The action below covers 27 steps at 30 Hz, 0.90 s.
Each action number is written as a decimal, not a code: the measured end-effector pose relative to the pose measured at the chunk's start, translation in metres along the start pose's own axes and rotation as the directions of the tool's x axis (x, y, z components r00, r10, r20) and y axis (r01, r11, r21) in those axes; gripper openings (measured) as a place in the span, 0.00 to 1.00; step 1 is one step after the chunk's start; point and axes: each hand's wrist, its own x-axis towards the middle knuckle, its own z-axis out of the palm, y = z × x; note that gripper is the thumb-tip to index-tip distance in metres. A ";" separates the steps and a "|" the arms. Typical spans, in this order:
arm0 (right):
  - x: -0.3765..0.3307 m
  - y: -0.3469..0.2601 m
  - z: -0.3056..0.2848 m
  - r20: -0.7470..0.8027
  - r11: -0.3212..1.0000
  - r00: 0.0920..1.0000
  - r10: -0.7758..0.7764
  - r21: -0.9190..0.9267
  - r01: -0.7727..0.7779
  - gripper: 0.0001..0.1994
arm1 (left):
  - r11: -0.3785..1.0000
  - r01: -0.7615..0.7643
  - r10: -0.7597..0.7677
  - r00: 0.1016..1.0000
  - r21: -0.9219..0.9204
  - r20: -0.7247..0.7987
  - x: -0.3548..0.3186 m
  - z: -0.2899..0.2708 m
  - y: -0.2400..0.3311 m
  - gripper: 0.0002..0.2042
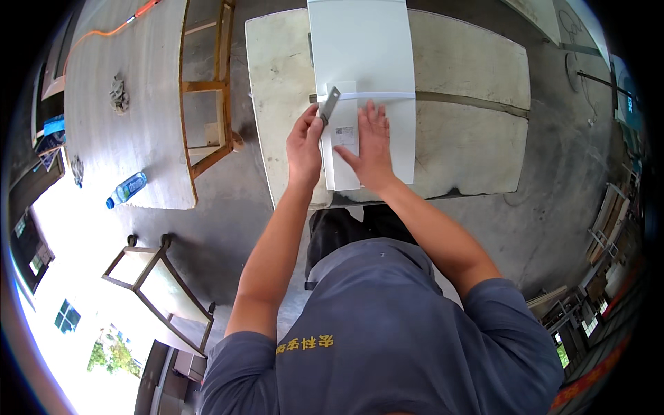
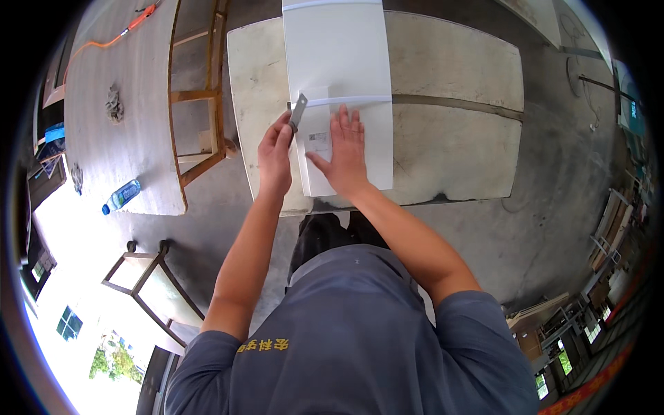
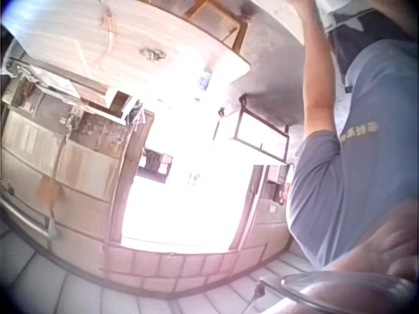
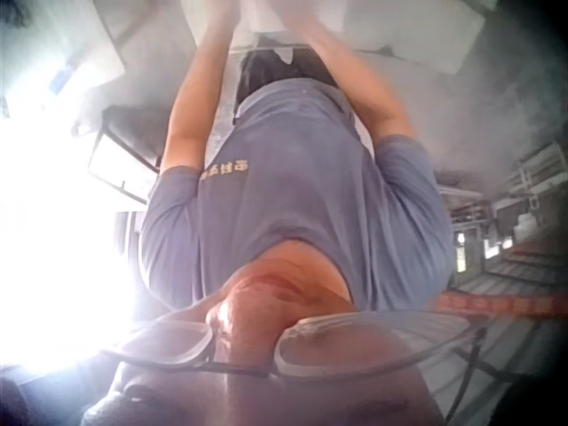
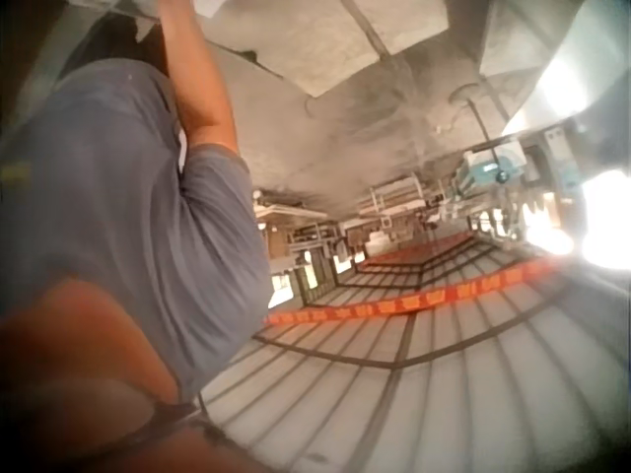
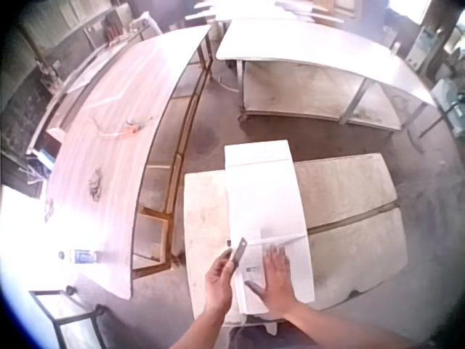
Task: The person wipes the surfaces of several white rectangular panels with a cloth and a liquid from a small bottle. After cleaning, the person stacks the panels and places a long white strip on top of the stack.
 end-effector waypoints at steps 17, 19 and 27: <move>0.111 0.019 -0.073 0.041 0.974 0.974 -0.223 -0.020 0.224 0.04 | 0.395 -0.476 0.376 0.864 0.786 0.334 -0.045 0.004 -0.051 0.31; 0.112 0.023 -0.064 0.094 0.977 0.973 -0.212 0.006 0.212 0.03 | 0.331 -0.481 0.384 0.855 0.812 0.349 -0.044 0.003 -0.060 0.33; 0.121 0.025 -0.055 0.011 0.876 0.888 -0.459 -0.164 0.454 0.01 | 0.346 -0.472 0.373 0.862 0.811 0.343 -0.045 0.002 -0.061 0.34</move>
